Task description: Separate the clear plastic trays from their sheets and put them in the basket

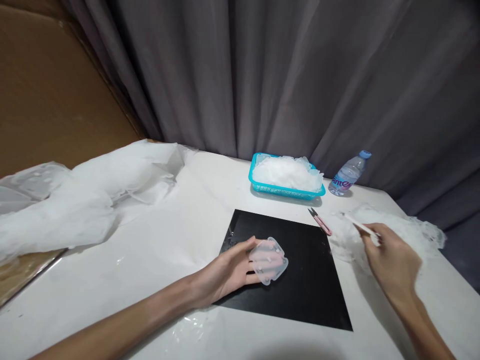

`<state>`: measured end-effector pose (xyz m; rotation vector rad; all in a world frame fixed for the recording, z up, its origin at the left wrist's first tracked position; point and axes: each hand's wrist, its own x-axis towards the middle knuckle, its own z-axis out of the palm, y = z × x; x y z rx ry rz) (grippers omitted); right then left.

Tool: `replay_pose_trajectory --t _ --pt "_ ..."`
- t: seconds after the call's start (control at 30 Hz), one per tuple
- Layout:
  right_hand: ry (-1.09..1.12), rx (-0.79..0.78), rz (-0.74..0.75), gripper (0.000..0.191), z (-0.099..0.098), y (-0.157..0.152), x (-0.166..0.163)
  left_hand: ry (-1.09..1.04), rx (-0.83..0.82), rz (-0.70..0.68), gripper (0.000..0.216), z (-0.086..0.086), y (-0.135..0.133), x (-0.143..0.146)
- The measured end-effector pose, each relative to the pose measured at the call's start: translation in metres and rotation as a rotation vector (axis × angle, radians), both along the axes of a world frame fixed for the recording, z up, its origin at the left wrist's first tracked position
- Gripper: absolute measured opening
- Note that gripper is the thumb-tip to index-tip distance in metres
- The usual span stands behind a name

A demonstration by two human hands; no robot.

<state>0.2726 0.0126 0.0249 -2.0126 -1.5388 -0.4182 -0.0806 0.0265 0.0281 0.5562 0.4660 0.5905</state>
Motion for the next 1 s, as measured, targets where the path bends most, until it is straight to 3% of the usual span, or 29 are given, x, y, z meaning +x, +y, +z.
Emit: replay_pose_trajectory --t 0.2,0.33,0.43,0.53,0.63,0.73,0.83,0.93,1.0 --pt "-0.071 0.030 -0.328 0.041 0.025 0.000 0.031 0.009 0.010 -0.006 0.053 -0.001 0.000 -0.003" --pt "-0.067 -0.068 -0.421 0.038 0.036 -0.001 0.031 0.063 0.096 0.003 0.046 -0.002 0.004 -0.004" --pt "-0.088 -0.148 -0.441 0.040 0.035 0.001 0.035 0.149 0.237 0.068 0.037 0.001 0.021 -0.005" --pt "-0.024 -0.147 -0.441 0.028 0.027 0.006 0.043 0.305 0.425 0.255 0.037 0.011 0.057 -0.005" --pt "-0.003 -0.036 -0.397 0.036 0.017 0.011 0.048 0.500 0.729 0.413 0.046 0.030 0.109 -0.001" --pt "-0.046 0.035 -0.353 0.033 0.010 0.015 0.046 0.567 0.849 0.512 0.048 0.050 0.170 0.016" --pt "-0.079 0.040 -0.304 0.026 0.005 0.017 0.038 0.738 0.942 0.612 0.037 0.059 0.223 0.040" --pt "-0.096 0.035 -0.255 0.025 0.000 0.019 0.032 0.993 1.031 0.691 0.035 0.060 0.253 0.044" --pt "-0.099 0.026 -0.240 0.026 -0.003 0.019 0.031 1.158 1.109 0.708 0.036 0.062 0.258 0.025"
